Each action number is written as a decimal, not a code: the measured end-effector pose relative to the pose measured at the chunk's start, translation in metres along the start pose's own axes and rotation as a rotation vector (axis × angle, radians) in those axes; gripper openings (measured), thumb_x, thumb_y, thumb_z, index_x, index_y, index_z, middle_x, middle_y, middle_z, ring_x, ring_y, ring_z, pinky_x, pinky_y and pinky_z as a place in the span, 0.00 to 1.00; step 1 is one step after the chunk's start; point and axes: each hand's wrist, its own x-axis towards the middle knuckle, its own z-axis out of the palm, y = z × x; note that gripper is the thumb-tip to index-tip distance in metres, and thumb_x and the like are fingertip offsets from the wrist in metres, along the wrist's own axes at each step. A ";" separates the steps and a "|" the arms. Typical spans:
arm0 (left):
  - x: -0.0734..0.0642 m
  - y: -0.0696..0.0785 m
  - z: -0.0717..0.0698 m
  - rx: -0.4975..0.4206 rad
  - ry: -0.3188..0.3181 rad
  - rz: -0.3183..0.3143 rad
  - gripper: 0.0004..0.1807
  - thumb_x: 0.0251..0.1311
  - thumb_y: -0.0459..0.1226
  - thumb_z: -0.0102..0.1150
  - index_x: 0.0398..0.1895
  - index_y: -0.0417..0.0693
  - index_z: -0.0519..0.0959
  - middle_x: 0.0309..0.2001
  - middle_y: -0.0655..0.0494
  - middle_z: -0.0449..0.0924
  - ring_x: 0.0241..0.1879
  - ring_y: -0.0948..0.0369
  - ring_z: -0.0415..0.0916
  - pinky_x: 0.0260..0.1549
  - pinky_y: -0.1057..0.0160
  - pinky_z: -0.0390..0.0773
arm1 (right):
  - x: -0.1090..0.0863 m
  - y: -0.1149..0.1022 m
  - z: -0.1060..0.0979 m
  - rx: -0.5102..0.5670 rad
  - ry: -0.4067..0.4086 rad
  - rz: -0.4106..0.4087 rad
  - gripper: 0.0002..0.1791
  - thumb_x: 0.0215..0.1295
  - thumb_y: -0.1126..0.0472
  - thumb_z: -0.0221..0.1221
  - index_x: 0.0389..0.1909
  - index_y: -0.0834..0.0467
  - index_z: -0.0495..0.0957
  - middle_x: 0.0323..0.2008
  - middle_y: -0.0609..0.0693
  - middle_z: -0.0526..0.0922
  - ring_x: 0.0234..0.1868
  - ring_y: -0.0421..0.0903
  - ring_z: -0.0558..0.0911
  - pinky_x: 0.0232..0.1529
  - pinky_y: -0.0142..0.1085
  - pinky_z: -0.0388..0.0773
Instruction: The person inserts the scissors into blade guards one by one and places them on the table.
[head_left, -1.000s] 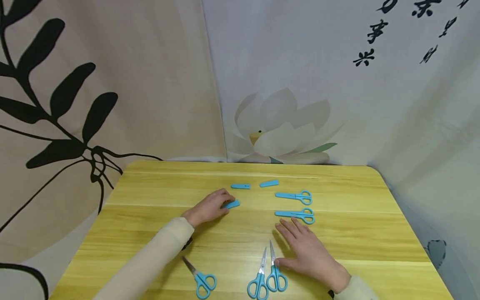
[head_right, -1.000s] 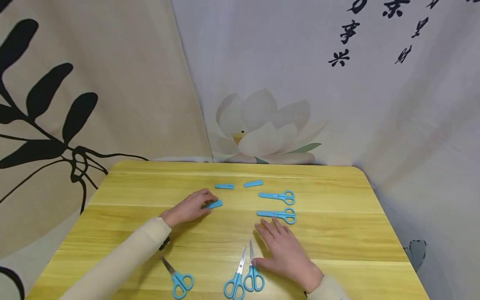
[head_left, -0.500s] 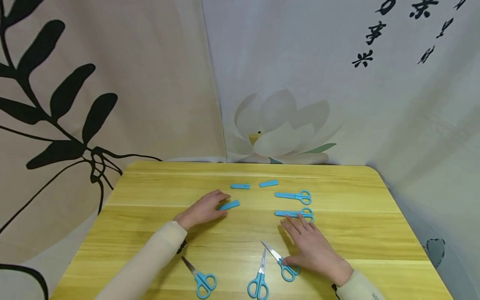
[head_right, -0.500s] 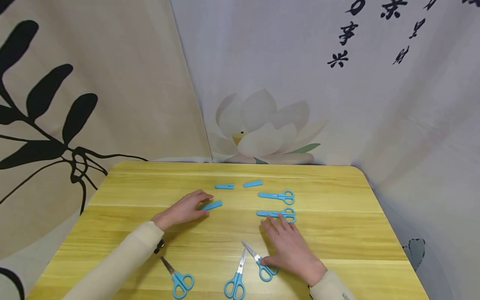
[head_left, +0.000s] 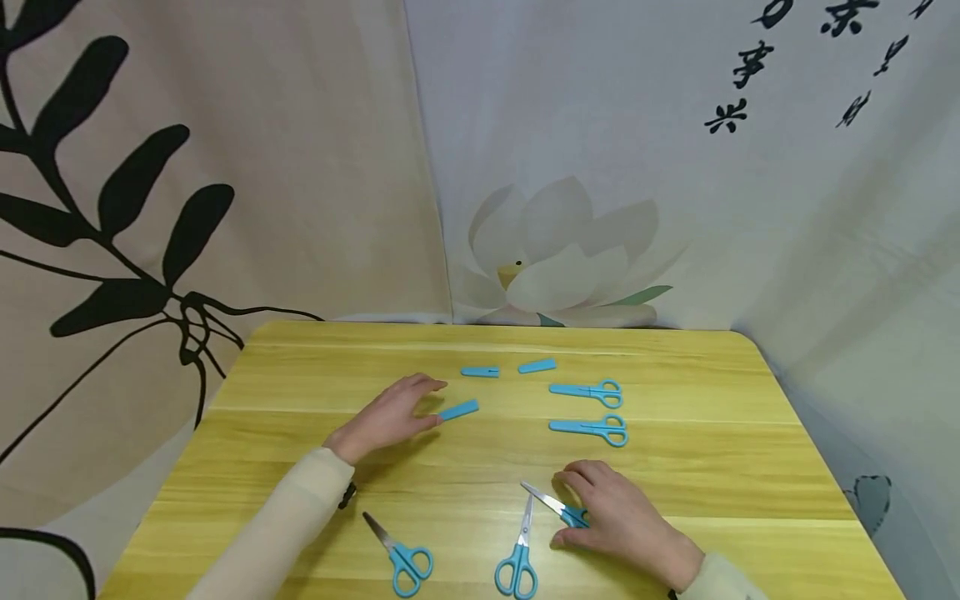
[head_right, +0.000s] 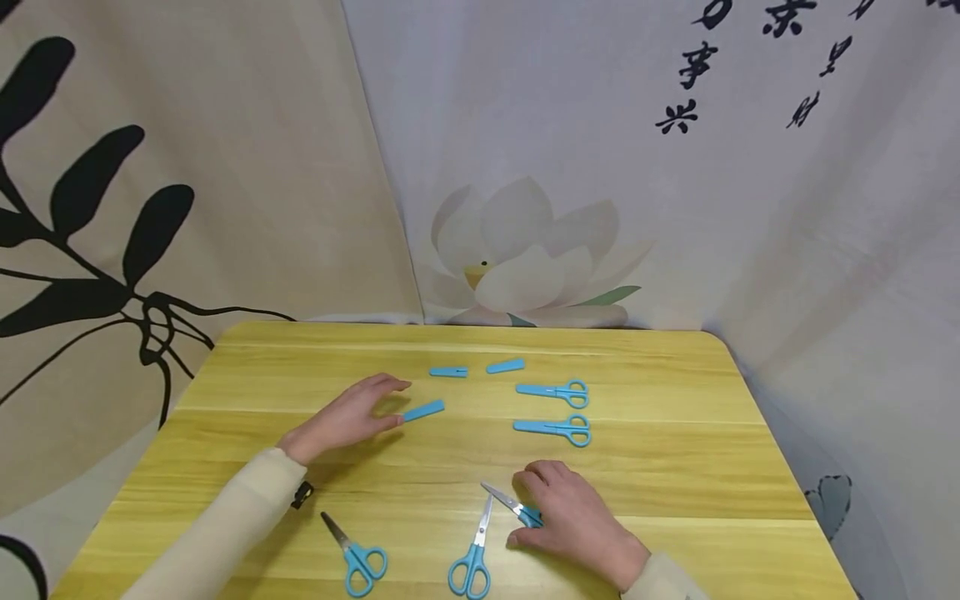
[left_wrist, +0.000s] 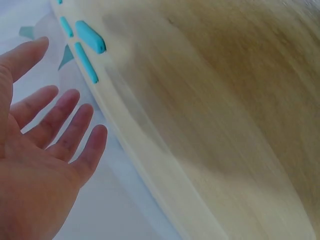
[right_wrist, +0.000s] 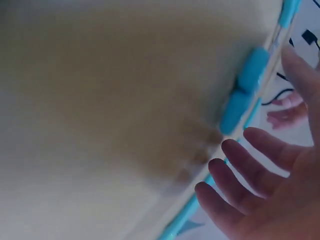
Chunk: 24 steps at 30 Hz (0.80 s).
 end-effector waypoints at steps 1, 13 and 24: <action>0.000 0.000 0.000 0.003 -0.001 -0.001 0.33 0.69 0.43 0.68 0.74 0.43 0.70 0.67 0.45 0.74 0.66 0.47 0.72 0.64 0.45 0.74 | -0.001 -0.001 0.001 0.006 -0.002 0.004 0.40 0.52 0.31 0.73 0.56 0.56 0.81 0.55 0.50 0.80 0.57 0.50 0.79 0.54 0.49 0.81; -0.005 -0.003 0.003 0.002 0.001 0.002 0.32 0.70 0.43 0.67 0.73 0.42 0.71 0.67 0.43 0.74 0.65 0.45 0.73 0.63 0.44 0.75 | -0.006 0.007 0.006 0.134 0.031 0.012 0.20 0.54 0.51 0.79 0.42 0.54 0.84 0.45 0.41 0.78 0.45 0.41 0.75 0.45 0.38 0.79; -0.004 -0.004 0.004 0.002 0.010 0.011 0.33 0.69 0.43 0.68 0.73 0.41 0.71 0.65 0.44 0.75 0.64 0.46 0.74 0.63 0.45 0.75 | -0.005 0.021 0.008 0.238 0.073 0.017 0.13 0.55 0.60 0.78 0.39 0.50 0.85 0.42 0.38 0.79 0.44 0.39 0.76 0.44 0.38 0.80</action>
